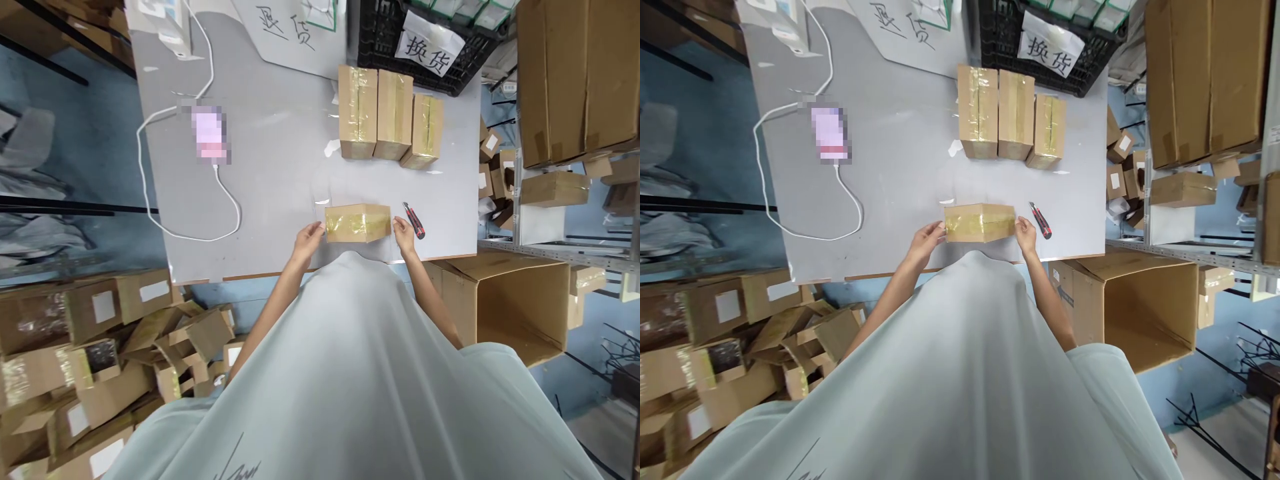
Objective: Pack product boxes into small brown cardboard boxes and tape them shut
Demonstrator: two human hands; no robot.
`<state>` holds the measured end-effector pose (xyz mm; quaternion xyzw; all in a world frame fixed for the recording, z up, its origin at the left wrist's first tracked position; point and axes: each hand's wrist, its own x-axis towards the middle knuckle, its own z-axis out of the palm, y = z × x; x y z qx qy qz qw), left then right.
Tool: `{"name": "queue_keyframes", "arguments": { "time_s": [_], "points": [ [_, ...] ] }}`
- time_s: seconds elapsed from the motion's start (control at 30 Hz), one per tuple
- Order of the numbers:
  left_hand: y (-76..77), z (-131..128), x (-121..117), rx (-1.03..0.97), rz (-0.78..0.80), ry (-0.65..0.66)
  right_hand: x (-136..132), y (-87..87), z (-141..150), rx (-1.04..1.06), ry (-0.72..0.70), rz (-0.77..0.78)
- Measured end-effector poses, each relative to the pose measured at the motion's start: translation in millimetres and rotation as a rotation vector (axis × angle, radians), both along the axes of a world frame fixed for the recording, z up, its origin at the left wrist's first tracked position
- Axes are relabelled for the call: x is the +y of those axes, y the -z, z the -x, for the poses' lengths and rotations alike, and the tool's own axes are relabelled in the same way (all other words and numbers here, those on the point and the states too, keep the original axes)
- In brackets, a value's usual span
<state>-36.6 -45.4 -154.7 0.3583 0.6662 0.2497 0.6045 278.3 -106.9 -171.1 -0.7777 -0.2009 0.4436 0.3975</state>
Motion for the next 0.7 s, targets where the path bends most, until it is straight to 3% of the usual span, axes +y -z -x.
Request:
{"name": "queue_keyframes", "arguments": {
  "time_s": [0.17, 0.33, 0.53, 0.7],
  "points": [
    [-9.8, -32.7, -6.3, -0.192, 0.005, 0.133, -8.7, -36.6, 5.3, 0.028, -0.093, -0.158],
    [-26.3, -45.3, -1.0, -0.167, -0.105, 0.195, -5.1, -58.1, 15.8, 0.060, -0.185, -0.250],
    [-42.5, -4.7, 3.2, 0.060, -0.210, 0.192, 0.2, -51.0, 44.7, 0.161, -0.290, -0.293],
    [-36.1, 18.6, -6.4, 0.137, -0.193, 0.129, 5.3, -31.9, 66.2, 0.184, -0.381, -0.237]
  ]
}}
